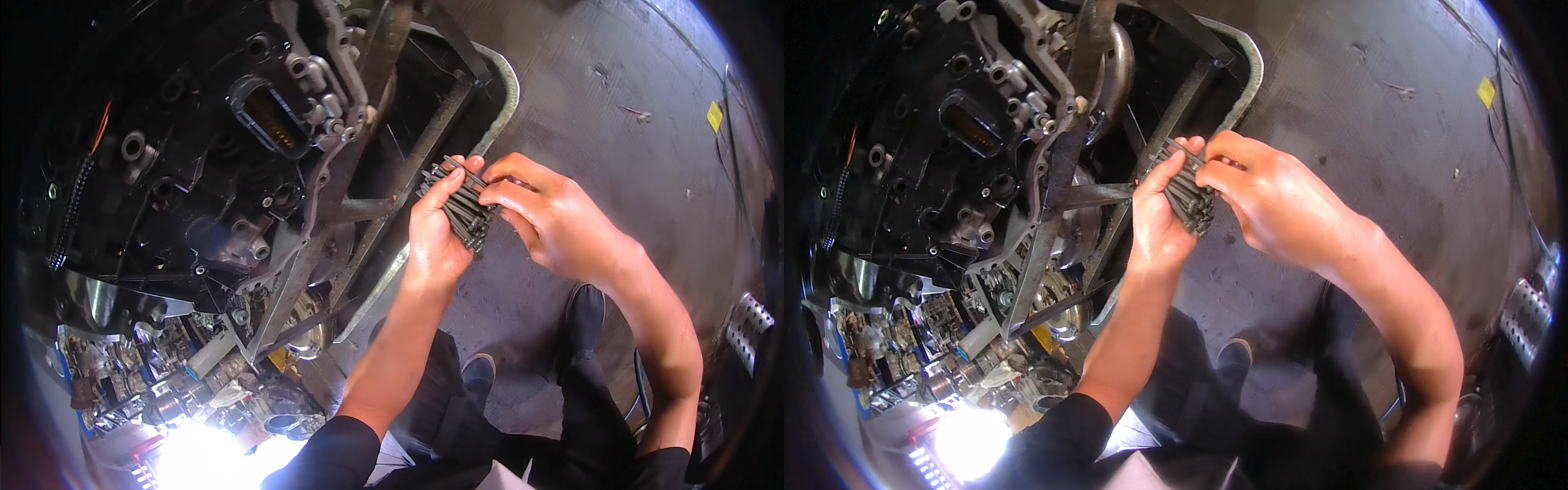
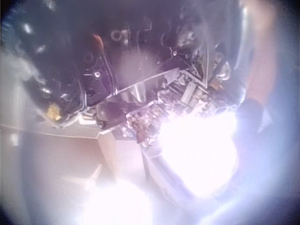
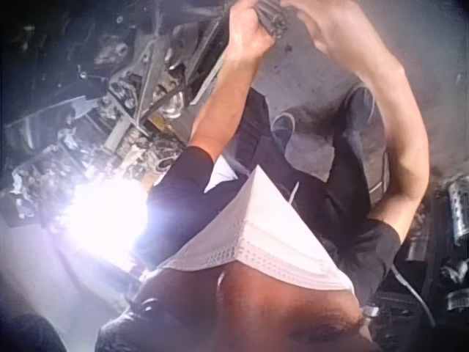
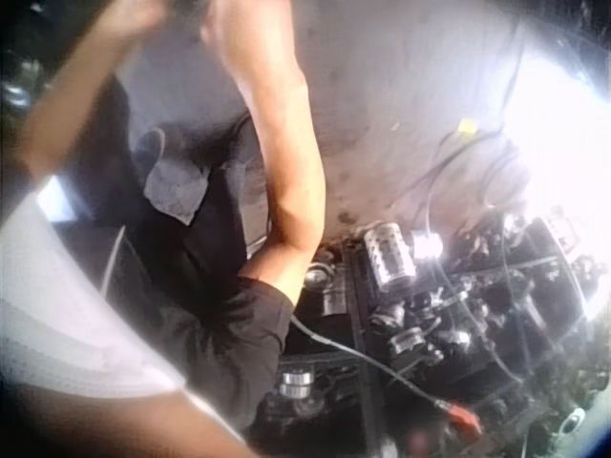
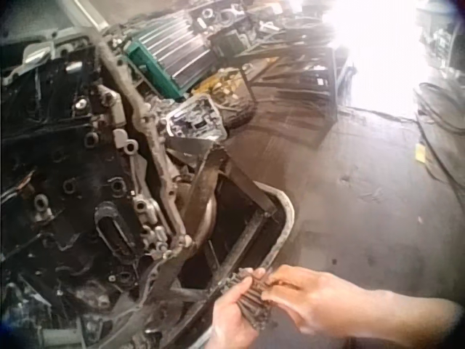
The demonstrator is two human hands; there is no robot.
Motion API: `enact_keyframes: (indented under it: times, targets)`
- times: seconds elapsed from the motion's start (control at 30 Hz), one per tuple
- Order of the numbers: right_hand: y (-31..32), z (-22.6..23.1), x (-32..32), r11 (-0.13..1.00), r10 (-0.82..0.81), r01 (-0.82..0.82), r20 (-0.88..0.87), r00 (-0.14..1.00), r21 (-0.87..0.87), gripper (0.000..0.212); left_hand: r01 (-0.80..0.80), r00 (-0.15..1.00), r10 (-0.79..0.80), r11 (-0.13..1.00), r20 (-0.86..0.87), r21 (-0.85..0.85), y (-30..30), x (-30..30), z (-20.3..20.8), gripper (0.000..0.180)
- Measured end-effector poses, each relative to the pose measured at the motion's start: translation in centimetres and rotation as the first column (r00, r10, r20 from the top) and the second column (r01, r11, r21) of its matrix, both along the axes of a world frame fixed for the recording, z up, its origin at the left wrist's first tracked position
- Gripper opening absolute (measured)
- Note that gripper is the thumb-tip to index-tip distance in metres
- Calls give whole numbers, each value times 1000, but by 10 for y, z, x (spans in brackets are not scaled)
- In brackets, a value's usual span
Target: The person inserts multiple bolts into threaded holes on an engine block, then uses a torque wrench to tighten them. The person handles bolts and the torque wrench throughout the clip.
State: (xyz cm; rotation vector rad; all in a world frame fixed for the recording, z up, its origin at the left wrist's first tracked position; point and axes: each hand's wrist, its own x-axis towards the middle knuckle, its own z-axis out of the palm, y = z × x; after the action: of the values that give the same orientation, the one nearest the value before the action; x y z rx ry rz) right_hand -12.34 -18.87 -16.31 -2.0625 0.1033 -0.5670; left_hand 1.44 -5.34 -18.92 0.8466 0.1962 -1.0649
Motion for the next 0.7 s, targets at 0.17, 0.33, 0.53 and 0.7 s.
enact_keyframes:
  times: [0.17, 0.33, 0.53, 0.7]
  targets:
    - [-9, -15, -2, 983, 28, -6, 115, 993, -185, 21, 8, 1000, -8, 1000, 16, -15, -3, -4, 6, 20]
    - [-17, -16, -5, 979, 60, -26, 166, 984, -201, 22, 13, 1000, -13, 999, -19, -42, -1, -2, 8, 26]
    - [-20, 9, 2, 833, -67, -72, 231, 971, 549, 14, 53, 994, -68, 986, -86, -159, 3, 3, 19, 43]
    - [-12, 47, 14, 783, -162, 11, 187, 969, 622, 14, 116, 990, -130, 976, -62, -186, 6, 0, 30, 48]
